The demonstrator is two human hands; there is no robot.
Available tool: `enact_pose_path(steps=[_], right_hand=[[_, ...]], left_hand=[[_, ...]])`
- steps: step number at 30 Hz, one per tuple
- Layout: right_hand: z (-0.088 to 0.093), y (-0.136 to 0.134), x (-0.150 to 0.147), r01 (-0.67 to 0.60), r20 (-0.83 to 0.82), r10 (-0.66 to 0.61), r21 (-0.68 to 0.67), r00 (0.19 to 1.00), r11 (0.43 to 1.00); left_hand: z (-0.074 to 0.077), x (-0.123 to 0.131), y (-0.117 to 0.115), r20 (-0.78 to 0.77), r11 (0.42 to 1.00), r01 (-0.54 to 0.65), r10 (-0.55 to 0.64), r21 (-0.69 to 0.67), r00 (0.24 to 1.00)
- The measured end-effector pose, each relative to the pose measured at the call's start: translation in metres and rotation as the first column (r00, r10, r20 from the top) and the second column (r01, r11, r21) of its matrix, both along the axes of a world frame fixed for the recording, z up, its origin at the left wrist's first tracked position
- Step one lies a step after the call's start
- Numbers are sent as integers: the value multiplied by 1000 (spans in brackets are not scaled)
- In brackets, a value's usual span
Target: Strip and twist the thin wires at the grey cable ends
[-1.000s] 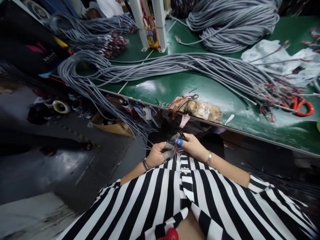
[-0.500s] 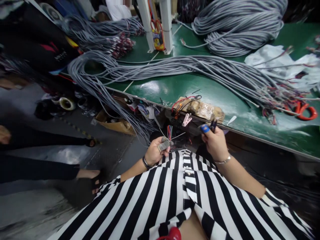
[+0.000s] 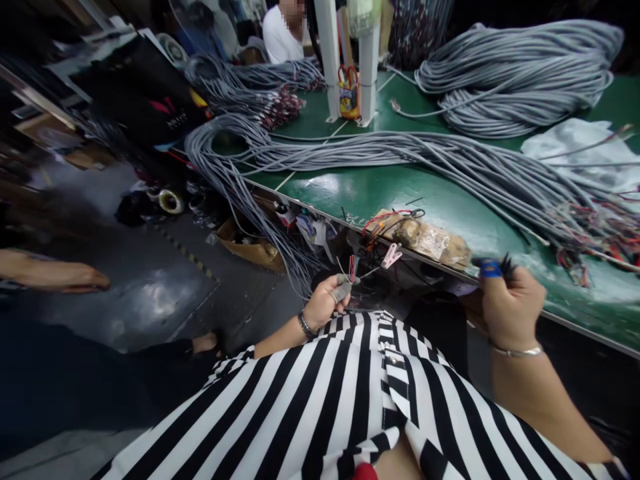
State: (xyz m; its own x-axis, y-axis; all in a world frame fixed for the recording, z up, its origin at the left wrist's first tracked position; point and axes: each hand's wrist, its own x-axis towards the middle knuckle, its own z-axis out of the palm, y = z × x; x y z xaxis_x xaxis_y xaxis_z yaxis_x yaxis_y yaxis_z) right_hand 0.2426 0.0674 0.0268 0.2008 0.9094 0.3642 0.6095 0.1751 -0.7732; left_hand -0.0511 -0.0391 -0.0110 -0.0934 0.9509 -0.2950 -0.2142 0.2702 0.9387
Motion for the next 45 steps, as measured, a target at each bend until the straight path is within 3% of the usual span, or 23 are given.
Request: enact_pose_path(steps=[3, 7, 11, 15, 17, 20, 24, 28, 31, 33, 38, 45], right_hand=[[9, 21, 18, 118, 227, -147, 136, 963, 984], [1, 51, 36, 220, 522, -233, 87, 820, 972], [-16, 71, 44, 213, 759, -116, -30, 641, 977], [-18, 70, 42, 138, 814, -42, -47, 579, 989], [-15, 67, 39, 134, 810, -49, -37, 584, 990], [-12, 64, 36, 129, 809, -56, -24, 586, 991], [-13, 65, 37, 94, 782, -53, -8, 622, 996], [-6, 58, 32, 39, 715, -84, 79, 694, 996], [5, 50, 9, -90, 656, -31, 151, 754, 984], [11, 48, -16, -255, 606, 139, 110, 783, 961], [13, 60, -75, -558, 525, 458, 38, 717, 829], [-1, 73, -92, -586, 485, 506, 15, 713, 810]], left_hand=[[-14, -3, 7, -132, 998, 34, -41, -51, 990], [-41, -9, 18, -155, 996, 15, -29, -89, 987], [-62, -19, 22, -159, 992, -39, 20, -119, 987], [-70, -28, 21, -185, 993, -47, 26, -113, 982], [-67, -31, 22, -208, 994, -65, 46, -85, 977], [-50, -27, 30, -209, 996, -85, 81, -7, 975], [-15, -10, 48, -45, 995, 89, -86, 55, 995], [9, 12, 72, -132, 973, 216, -204, 81, 970], [21, 26, 89, -165, 952, 301, -290, 46, 943], [28, 35, 97, -201, 943, 333, -325, 4, 924], [31, 47, 100, -240, 947, 292, -316, -132, 918], [16, 56, 86, 149, 971, 216, -199, -105, 969]])
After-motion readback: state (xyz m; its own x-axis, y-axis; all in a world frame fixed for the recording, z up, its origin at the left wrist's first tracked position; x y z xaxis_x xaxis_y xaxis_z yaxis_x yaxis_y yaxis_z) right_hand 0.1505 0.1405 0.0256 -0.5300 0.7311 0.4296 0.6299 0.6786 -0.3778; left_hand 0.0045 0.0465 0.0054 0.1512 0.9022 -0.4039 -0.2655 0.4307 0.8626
